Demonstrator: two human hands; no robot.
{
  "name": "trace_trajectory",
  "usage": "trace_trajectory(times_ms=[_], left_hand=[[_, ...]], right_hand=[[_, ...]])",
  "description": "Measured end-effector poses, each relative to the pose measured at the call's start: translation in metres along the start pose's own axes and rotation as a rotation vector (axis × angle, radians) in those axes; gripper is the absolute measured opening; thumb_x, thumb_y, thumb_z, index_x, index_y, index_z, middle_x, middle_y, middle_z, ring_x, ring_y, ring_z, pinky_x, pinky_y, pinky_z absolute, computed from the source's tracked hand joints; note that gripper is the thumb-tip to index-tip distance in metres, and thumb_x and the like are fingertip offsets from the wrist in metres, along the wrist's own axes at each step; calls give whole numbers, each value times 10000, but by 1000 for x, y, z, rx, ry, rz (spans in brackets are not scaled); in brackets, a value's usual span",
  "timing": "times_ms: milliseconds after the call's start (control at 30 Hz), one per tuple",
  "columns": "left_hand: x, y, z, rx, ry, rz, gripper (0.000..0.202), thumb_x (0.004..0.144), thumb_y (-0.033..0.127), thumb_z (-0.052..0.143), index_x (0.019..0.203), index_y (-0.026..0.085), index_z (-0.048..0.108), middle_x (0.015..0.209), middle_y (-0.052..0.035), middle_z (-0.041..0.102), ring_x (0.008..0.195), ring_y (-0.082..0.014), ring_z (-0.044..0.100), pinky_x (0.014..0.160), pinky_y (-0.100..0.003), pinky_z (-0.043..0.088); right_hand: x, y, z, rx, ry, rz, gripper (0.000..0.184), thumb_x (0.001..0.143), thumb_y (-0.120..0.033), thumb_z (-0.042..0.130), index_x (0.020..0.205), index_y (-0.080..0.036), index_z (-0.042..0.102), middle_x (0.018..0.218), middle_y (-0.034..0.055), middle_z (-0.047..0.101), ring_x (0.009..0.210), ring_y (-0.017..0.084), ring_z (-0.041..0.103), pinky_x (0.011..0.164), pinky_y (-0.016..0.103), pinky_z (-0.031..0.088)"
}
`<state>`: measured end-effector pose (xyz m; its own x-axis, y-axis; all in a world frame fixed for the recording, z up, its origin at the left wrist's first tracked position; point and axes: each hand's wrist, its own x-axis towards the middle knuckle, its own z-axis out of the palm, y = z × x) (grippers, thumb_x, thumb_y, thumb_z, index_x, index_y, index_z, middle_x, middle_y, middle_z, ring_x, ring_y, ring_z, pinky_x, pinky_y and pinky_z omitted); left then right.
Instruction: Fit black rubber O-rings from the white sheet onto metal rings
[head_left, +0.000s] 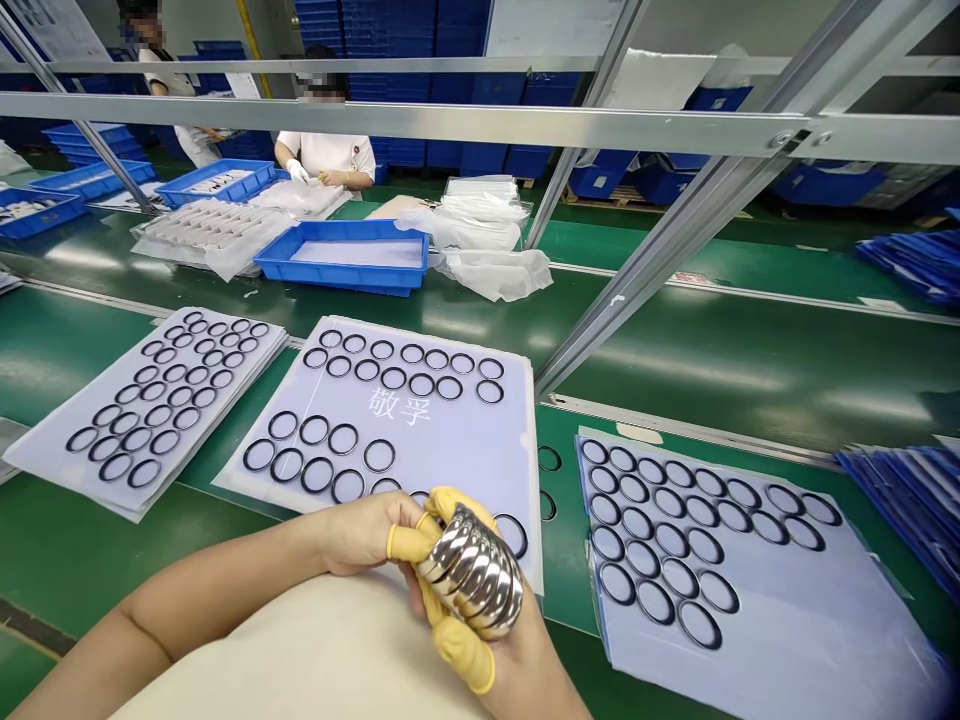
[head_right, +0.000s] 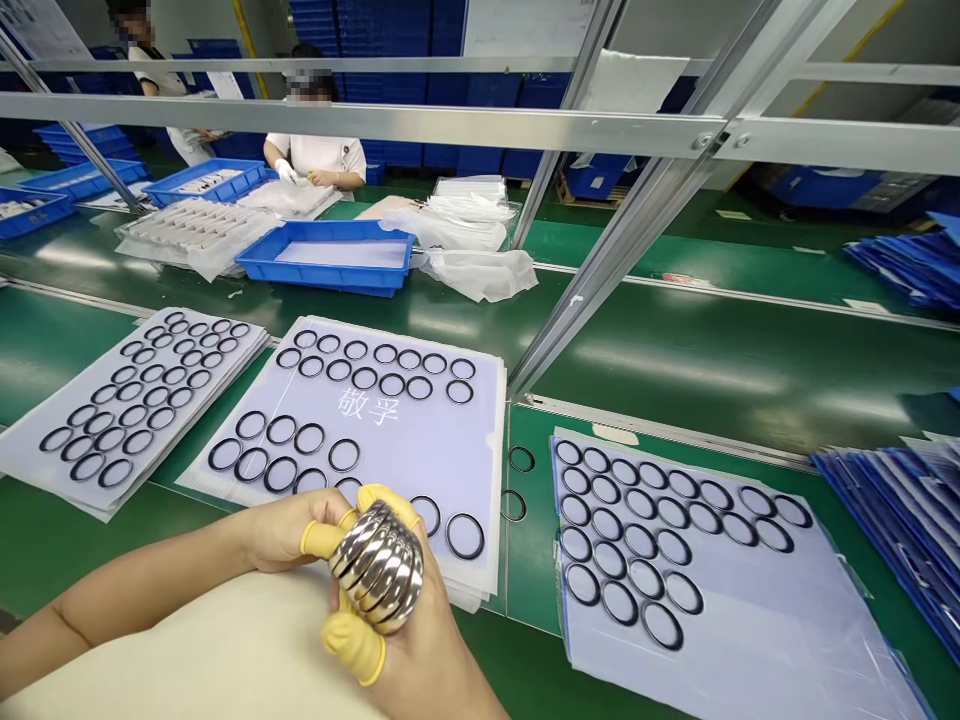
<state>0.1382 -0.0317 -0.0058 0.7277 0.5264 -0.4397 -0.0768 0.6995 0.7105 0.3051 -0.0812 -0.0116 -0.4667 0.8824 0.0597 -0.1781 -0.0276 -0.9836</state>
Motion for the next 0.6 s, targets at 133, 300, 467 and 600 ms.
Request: trace_trajectory(times_ms=[133,300,467,600], left_hand=[[-2,4,2,26,5,-5,111,638,212,656,592,138,725,510,-21,657,451,-136,590,594,-291,540],[-2,5,2,61,32,-17,112,637,219,650,594,139,715,526,-13,654,457,-124,567,605,-281,516],[2,4,-1,94,98,7,100,617,232,684,613,134,706,596,-5,659,586,-131,584,679,-272,488],[4,7,-3,77,116,1,86,586,201,710,637,132,710,608,12,642,613,-113,558,690,-244,465]], right_hand=[[1,-1,0,9,12,-5,698,801,-608,595,1342,-280,300,797,3,546,663,179,499,659,329,492],[1,2,0,-38,-10,2,436,810,-613,572,1021,-232,566,747,14,529,645,179,497,656,347,496],[-1,10,-2,-294,119,-115,649,825,-606,557,1320,-207,429,1058,119,574,918,264,583,820,427,516],[0,12,-3,-518,187,-278,649,870,-510,555,1419,-247,330,1378,147,395,1260,341,403,1020,513,397]])
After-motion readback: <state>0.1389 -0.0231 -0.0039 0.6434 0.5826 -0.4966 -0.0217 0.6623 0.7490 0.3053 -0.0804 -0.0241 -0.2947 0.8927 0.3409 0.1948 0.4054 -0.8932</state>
